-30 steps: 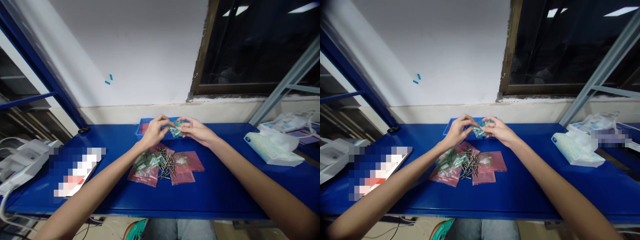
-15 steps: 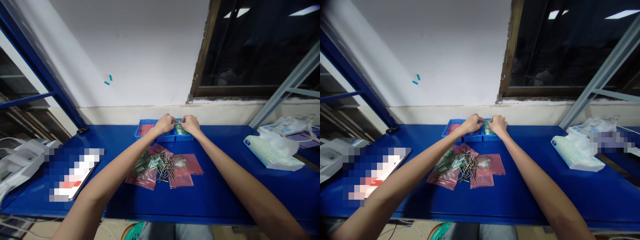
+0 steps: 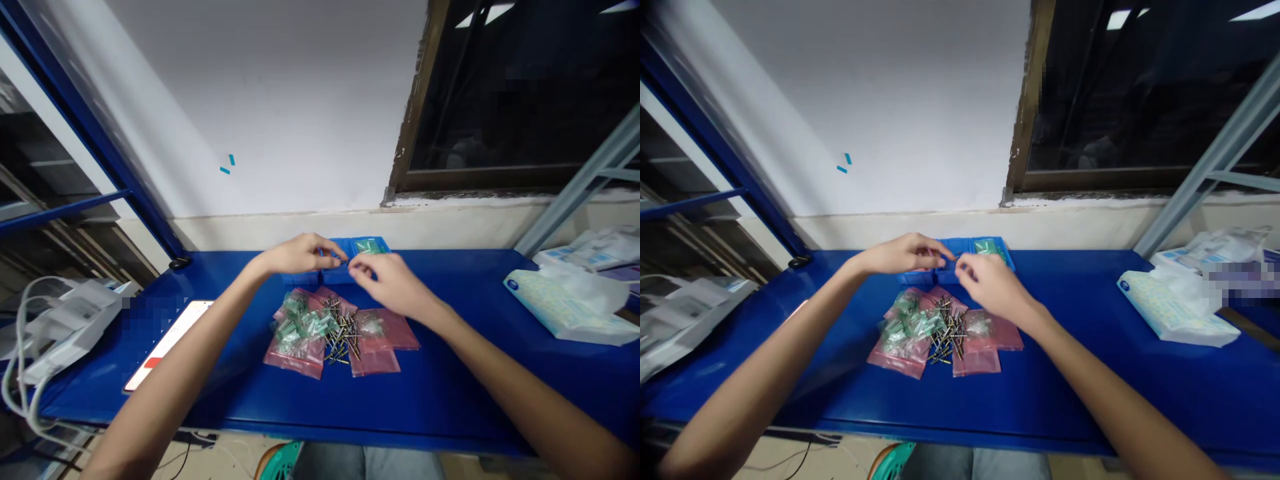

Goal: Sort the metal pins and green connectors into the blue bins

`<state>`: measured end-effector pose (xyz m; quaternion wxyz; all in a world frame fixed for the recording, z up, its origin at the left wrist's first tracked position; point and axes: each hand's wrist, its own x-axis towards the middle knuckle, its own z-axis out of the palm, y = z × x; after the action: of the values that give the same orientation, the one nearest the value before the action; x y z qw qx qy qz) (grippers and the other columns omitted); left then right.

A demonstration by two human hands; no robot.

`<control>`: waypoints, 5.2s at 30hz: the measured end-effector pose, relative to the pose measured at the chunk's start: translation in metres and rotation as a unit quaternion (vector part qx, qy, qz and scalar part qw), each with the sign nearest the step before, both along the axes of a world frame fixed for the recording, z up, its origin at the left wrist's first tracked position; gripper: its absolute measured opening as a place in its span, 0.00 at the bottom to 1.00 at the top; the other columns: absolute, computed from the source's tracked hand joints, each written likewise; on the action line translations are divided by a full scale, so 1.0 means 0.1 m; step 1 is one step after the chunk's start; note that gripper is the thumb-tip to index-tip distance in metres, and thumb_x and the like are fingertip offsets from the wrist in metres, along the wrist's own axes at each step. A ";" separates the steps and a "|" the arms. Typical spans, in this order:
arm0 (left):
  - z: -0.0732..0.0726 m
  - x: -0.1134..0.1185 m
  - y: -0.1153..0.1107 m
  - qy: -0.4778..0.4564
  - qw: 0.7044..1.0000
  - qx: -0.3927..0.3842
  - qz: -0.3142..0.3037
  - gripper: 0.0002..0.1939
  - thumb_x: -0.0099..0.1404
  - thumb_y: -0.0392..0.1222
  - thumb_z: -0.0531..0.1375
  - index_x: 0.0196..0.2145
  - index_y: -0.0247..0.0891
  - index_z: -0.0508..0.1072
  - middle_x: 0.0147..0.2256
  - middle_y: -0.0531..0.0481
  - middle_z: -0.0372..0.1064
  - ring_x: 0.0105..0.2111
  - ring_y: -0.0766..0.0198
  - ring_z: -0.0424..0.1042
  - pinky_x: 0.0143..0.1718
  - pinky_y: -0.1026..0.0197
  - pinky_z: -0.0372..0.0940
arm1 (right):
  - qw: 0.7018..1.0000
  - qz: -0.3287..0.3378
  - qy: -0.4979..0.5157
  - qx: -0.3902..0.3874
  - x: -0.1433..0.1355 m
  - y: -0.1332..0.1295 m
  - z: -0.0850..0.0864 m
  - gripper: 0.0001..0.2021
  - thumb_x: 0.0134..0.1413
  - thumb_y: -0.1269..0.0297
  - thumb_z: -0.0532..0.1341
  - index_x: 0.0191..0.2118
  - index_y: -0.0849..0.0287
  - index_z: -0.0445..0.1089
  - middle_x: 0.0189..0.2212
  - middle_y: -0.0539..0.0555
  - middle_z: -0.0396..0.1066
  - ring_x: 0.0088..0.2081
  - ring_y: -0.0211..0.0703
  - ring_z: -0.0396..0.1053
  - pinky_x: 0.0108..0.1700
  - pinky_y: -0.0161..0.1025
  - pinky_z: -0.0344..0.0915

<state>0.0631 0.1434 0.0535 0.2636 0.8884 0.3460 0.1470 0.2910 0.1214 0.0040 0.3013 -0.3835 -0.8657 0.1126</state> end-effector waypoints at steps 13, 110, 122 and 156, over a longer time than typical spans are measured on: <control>-0.96 -0.40 -1.62 0.016 0.939 0.115 0.325 0.21 0.69 0.51 0.58 0.58 0.46 0.67 0.51 0.45 0.66 0.48 0.54 0.71 0.49 0.51 0.68 | 0.993 0.088 -0.083 0.015 -0.05 -0.13 -0.52 0.10 0.67 0.61 0.55 0.42 0.56 0.73 0.40 0.55 0.74 0.46 0.48 0.68 0.49 0.46 0.64; -0.92 -0.28 -1.71 -0.040 0.924 0.116 0.362 0.11 0.64 0.31 0.52 0.43 0.40 0.65 0.36 0.49 0.70 0.33 0.60 0.71 0.34 0.60 0.62 | 0.974 0.148 -0.097 0.141 -0.33 -0.55 -0.56 0.08 0.65 0.70 0.56 0.38 0.60 0.73 0.42 0.59 0.71 0.47 0.49 0.66 0.51 0.48 0.67; -0.73 0.48 -0.45 -0.422 0.866 0.033 0.266 0.16 0.60 0.32 0.53 0.47 0.37 0.66 0.41 0.47 0.68 0.37 0.63 0.69 0.40 0.59 0.66 | 0.912 0.034 0.335 -0.233 -0.23 -0.23 -0.48 0.10 0.60 0.56 0.60 0.37 0.55 0.63 0.30 0.50 0.71 0.32 0.41 0.71 0.33 0.40 0.71; -0.97 0.23 -0.37 -0.221 0.906 0.313 0.179 0.16 0.70 0.45 0.58 0.53 0.39 0.70 0.57 0.39 0.59 0.56 0.52 0.65 0.56 0.44 0.64 | 0.931 -0.040 0.338 -0.130 -0.03 0.01 -0.54 0.13 0.57 0.54 0.63 0.42 0.55 0.68 0.33 0.53 0.73 0.30 0.42 0.71 0.25 0.39 0.70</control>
<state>0.0860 0.1068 -0.0440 0.0112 0.7930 0.3687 0.4849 0.2878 0.1226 -0.0495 0.5276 -0.3932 -0.6744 0.3350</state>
